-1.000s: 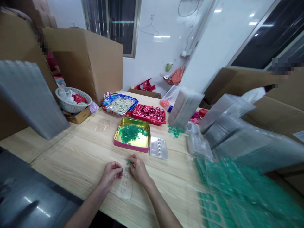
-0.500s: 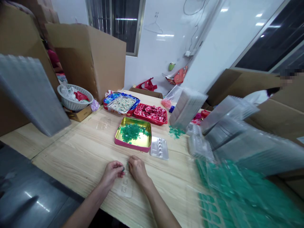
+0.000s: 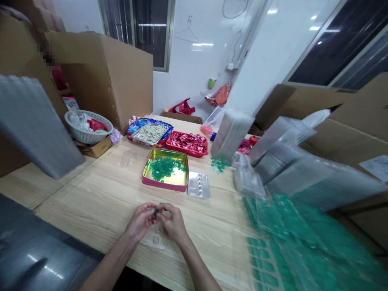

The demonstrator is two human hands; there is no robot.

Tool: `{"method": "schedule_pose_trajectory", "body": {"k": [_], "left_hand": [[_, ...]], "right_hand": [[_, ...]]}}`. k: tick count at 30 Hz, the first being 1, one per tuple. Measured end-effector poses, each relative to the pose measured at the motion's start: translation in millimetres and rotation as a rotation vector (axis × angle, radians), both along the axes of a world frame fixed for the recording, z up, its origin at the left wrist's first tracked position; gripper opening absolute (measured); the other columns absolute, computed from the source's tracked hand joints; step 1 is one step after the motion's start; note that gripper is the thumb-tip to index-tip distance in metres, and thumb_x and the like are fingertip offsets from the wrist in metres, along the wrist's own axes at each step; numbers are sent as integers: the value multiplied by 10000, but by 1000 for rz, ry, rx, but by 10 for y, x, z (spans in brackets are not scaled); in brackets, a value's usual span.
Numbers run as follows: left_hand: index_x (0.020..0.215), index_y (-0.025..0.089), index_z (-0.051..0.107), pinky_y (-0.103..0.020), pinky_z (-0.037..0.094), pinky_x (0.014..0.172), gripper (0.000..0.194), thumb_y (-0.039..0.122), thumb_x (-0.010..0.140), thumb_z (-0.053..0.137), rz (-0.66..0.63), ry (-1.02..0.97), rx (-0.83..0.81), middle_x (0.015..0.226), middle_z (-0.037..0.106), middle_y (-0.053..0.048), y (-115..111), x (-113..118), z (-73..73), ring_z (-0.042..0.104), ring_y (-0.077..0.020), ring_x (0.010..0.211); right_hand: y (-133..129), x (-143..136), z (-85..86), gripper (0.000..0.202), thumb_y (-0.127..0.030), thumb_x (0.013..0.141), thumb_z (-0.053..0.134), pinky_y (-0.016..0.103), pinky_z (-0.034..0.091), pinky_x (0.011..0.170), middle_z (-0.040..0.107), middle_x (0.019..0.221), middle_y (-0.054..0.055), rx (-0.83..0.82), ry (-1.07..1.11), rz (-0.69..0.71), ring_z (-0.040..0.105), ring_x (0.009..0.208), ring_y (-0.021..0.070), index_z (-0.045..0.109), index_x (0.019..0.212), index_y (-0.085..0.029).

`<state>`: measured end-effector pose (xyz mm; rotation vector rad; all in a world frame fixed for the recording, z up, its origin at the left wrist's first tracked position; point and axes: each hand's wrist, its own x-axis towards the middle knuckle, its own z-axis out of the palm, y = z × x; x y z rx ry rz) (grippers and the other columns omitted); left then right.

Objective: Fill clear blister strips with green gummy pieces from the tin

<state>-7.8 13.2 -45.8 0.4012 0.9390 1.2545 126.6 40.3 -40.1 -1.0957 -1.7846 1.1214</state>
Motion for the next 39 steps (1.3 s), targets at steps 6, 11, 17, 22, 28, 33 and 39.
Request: {"method": "schedule_pose_trajectory", "body": {"k": [6, 11, 17, 22, 28, 33, 39], "left_hand": [[768, 134, 552, -204, 397, 536, 276, 48, 511, 604, -55, -86, 18, 696, 676, -37, -18, 42, 12, 580, -99, 562], [787, 136, 557, -183, 312, 419, 276, 83, 517, 566, -89, -38, -56, 666, 680, -46, -16, 16, 83, 524, -76, 435], [794, 135, 542, -191, 256, 375, 300, 112, 501, 597, -161, -40, -100, 623, 659, -34, -19, 0, 148, 515, -87, 381], [778, 166, 494, -216, 367, 471, 311, 250, 542, 679, 73, 142, -100, 648, 628, 1, -45, -46, 161, 571, -108, 485], [768, 164, 509, -229, 382, 519, 325, 336, 551, 679, 61, 244, -102, 694, 605, -2, -67, -52, 0, 567, -109, 567], [770, 161, 518, -231, 377, 524, 334, 363, 561, 683, 73, 236, -94, 705, 602, -8, -79, -32, -112, 566, -114, 590], [767, 159, 520, -236, 388, 526, 352, 371, 555, 704, 107, 218, -89, 696, 609, -11, -75, -37, -157, 570, -116, 574]], "right_hand": [[5, 56, 39, 141, -294, 738, 615, 310, 470, 729, 665, 778, 45, -40, 89, 30, 608, 755, 193, 670, 795, -177], [-19, 98, 60, 202, -345, 711, 659, 327, 461, 773, 671, 815, 52, -64, 157, 144, 604, 797, 201, 685, 832, -186], [-12, 112, -45, 192, -341, 708, 674, 312, 455, 758, 669, 820, 53, -75, 238, 96, 604, 791, 196, 675, 817, -183], [187, 221, -85, 124, -234, 708, 622, 271, 442, 621, 649, 719, 39, -63, 51, -10, 578, 653, 166, 662, 798, -158], [248, 145, -74, 216, -46, 703, 499, 232, 398, 637, 624, 734, 30, 238, -432, 91, 555, 675, 144, 660, 790, -160], [166, 22, -29, 239, -7, 722, 453, 210, 361, 612, 600, 727, 34, 359, -633, 232, 549, 687, 135, 640, 708, -154], [101, -1, -7, 225, 3, 719, 450, 210, 348, 590, 583, 737, 33, 433, -698, 270, 531, 677, 133, 606, 690, -157]]}}
